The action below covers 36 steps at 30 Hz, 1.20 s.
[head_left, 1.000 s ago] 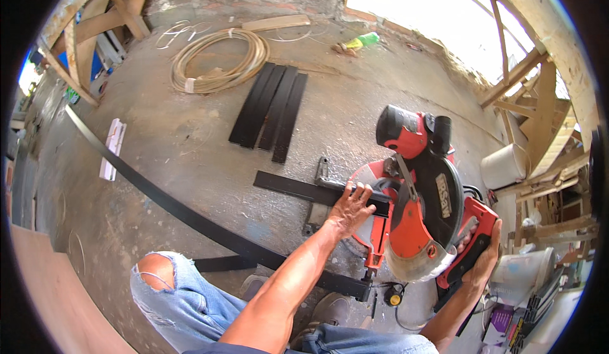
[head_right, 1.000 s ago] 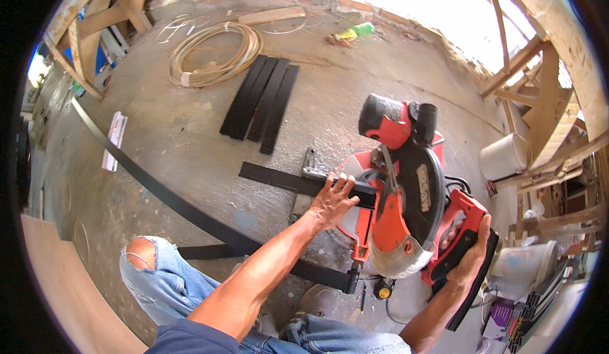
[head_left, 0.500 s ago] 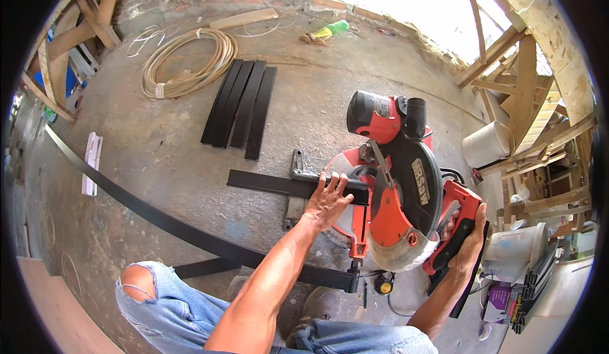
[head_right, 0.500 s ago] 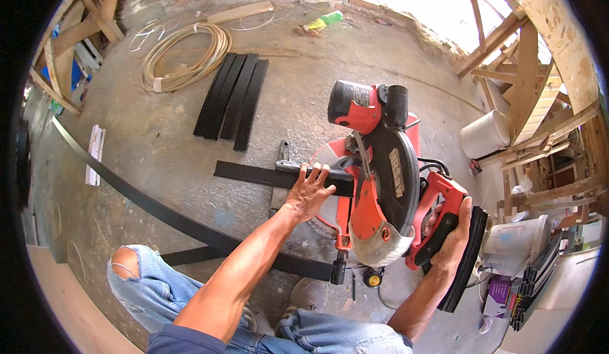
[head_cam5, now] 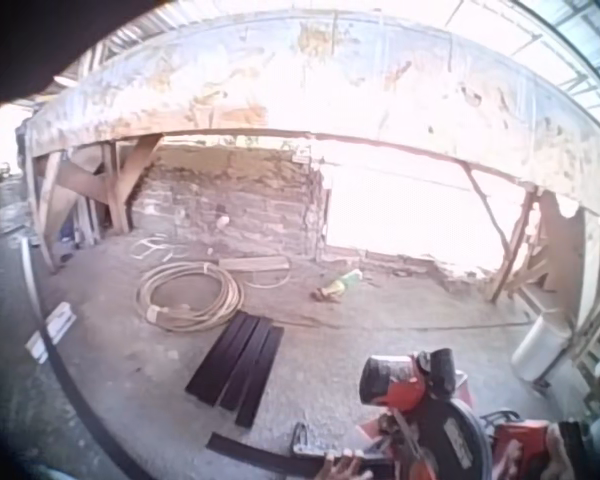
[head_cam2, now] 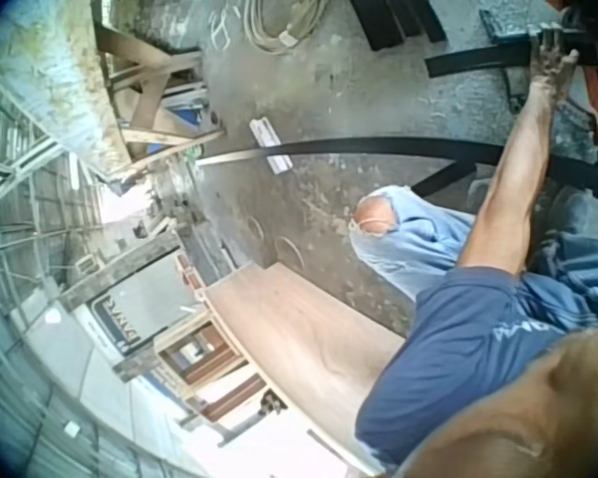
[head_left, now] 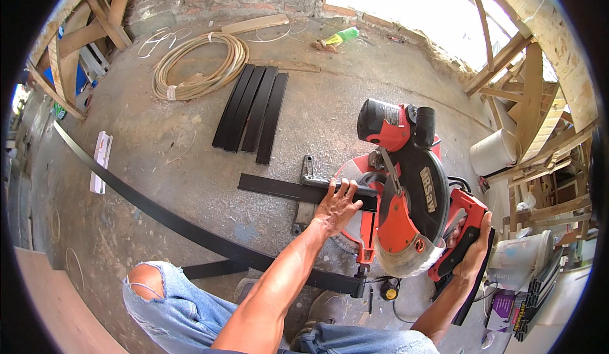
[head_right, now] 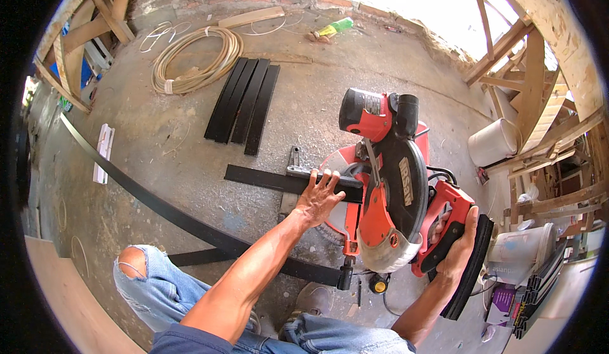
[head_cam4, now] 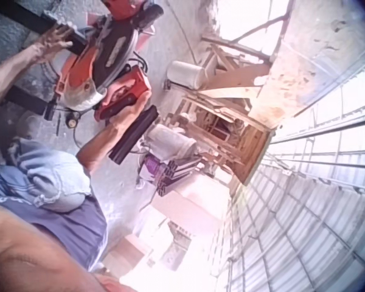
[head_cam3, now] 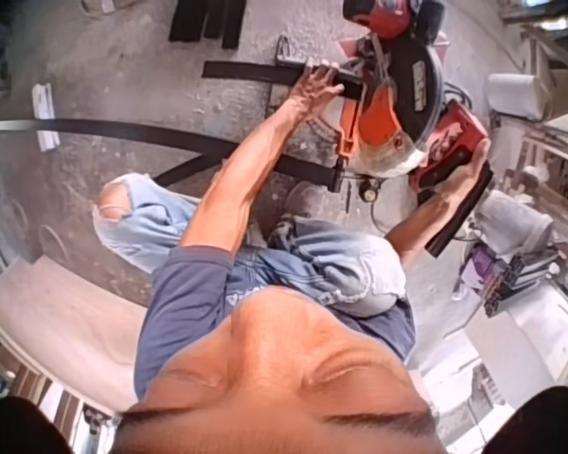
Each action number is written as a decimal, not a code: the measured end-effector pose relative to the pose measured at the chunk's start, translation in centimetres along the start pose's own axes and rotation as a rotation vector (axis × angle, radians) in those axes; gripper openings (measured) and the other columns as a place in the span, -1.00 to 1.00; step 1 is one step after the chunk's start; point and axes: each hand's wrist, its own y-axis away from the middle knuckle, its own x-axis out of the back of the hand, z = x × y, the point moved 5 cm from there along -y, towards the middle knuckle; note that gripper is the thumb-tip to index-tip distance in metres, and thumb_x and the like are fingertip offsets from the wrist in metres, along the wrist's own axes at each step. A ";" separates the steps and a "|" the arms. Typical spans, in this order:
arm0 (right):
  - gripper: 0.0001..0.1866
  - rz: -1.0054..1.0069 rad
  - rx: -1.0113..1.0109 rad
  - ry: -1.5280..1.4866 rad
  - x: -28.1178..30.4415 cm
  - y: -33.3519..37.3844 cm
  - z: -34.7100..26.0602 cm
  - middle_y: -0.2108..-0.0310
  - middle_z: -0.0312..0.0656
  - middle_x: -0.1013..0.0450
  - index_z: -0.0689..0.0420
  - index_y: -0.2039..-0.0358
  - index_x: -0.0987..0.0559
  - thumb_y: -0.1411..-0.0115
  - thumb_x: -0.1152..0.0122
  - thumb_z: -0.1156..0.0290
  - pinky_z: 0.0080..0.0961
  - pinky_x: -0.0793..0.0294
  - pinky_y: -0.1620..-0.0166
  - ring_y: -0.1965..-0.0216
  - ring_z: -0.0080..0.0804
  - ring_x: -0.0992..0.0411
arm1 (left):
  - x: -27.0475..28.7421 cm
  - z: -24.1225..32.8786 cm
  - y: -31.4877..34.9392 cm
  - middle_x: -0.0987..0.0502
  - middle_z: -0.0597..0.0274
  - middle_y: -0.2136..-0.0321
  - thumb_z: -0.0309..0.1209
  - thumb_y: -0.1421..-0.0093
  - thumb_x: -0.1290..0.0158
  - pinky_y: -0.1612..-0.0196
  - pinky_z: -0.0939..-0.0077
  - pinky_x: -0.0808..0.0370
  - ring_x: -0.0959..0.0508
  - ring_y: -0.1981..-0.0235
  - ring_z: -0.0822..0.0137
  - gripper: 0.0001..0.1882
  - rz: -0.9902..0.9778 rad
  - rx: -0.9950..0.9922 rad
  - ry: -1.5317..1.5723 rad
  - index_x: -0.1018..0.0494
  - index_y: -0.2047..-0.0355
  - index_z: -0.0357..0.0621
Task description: The person measures a black trim piece using a measuring tape, marks it with a pencil, and cuts it using a miter saw. They repeat this process for another trim piece.
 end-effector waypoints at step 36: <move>-0.36 0.021 0.009 0.033 0.2 0.2 0.3 0.66 -0.30 -0.36 0.11 0.42 -0.50 -0.28 0.00 -0.31 -0.60 -0.31 0.64 0.73 -0.50 -0.31 | 0.3 0.0 -0.2 -0.24 0.03 -0.08 -0.34 -0.14 -0.09 -0.30 -0.20 0.01 -0.19 -0.24 0.04 -0.74 0.040 0.001 -0.002 -0.57 0.14 0.18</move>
